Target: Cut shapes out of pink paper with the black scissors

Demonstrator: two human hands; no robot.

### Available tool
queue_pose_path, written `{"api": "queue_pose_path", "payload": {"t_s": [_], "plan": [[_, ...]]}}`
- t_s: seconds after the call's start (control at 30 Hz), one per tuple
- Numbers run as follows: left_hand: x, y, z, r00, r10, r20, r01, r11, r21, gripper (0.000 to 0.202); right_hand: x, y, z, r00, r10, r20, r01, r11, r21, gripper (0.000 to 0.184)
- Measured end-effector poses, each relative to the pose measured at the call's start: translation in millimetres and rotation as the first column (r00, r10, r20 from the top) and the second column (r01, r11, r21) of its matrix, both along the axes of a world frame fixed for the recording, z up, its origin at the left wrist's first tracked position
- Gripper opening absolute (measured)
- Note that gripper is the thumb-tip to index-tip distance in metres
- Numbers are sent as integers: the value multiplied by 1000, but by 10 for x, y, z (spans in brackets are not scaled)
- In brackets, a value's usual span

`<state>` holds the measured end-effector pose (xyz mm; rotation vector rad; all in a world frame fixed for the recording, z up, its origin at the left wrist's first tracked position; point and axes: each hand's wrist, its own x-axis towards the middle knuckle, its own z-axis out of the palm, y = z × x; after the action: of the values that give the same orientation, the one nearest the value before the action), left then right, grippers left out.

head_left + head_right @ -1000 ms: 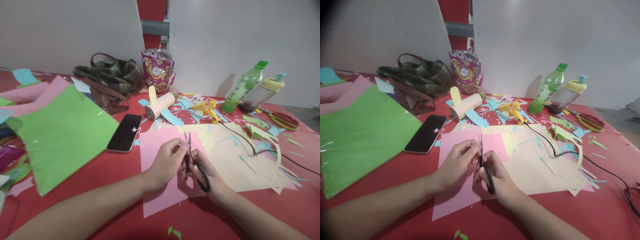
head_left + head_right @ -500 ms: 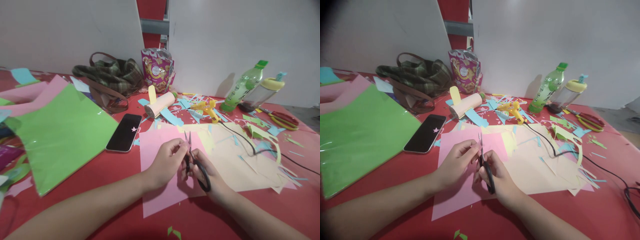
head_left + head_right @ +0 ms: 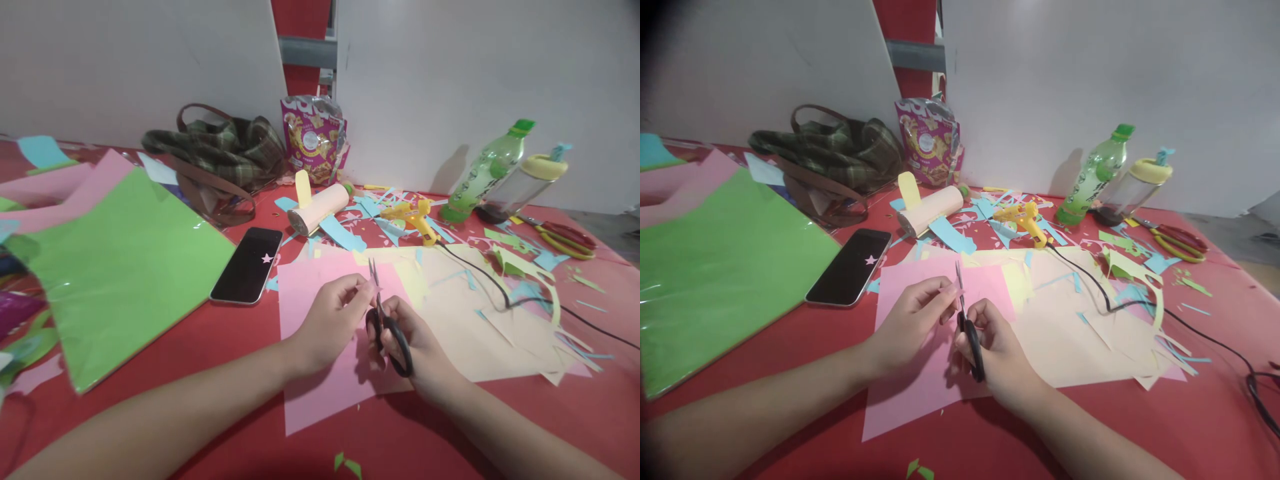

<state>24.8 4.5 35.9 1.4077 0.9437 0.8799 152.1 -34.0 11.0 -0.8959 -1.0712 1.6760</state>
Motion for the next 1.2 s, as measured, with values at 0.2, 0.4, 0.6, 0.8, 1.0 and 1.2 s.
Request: {"api": "queue_pose_path", "payload": {"t_s": [0.2, 0.4, 0.6, 0.8, 1.0, 1.2], "plan": [[-20, 20, -20, 999, -49, -18, 49, 998, -28, 27, 44, 43, -4, 987, -159, 3, 159, 987, -7, 27], [-34, 40, -28, 975, -210, -76, 208, 978, -23, 24, 95, 108, 32, 953, -291, -84, 294, 955, 33, 25], [-30, 49, -5, 910, -347, -227, 348, 937, -34, 24, 98, 118, 44, 958, -284, -46, 284, 959, 6, 29], [-48, 76, -21, 912, -333, -241, 346, 938, 14, 23, 105, 104, 23, 963, -269, -18, 270, 963, 11, 27], [-58, 101, -21, 926, -288, -245, 302, 953, 20, 22, 95, 103, 28, 956, -290, 43, 290, 957, 8, 28], [-58, 95, -33, 948, -244, -206, 250, 968, 3, 23, 106, 113, -6, 935, -352, 50, 352, 936, -3, 30]]}}
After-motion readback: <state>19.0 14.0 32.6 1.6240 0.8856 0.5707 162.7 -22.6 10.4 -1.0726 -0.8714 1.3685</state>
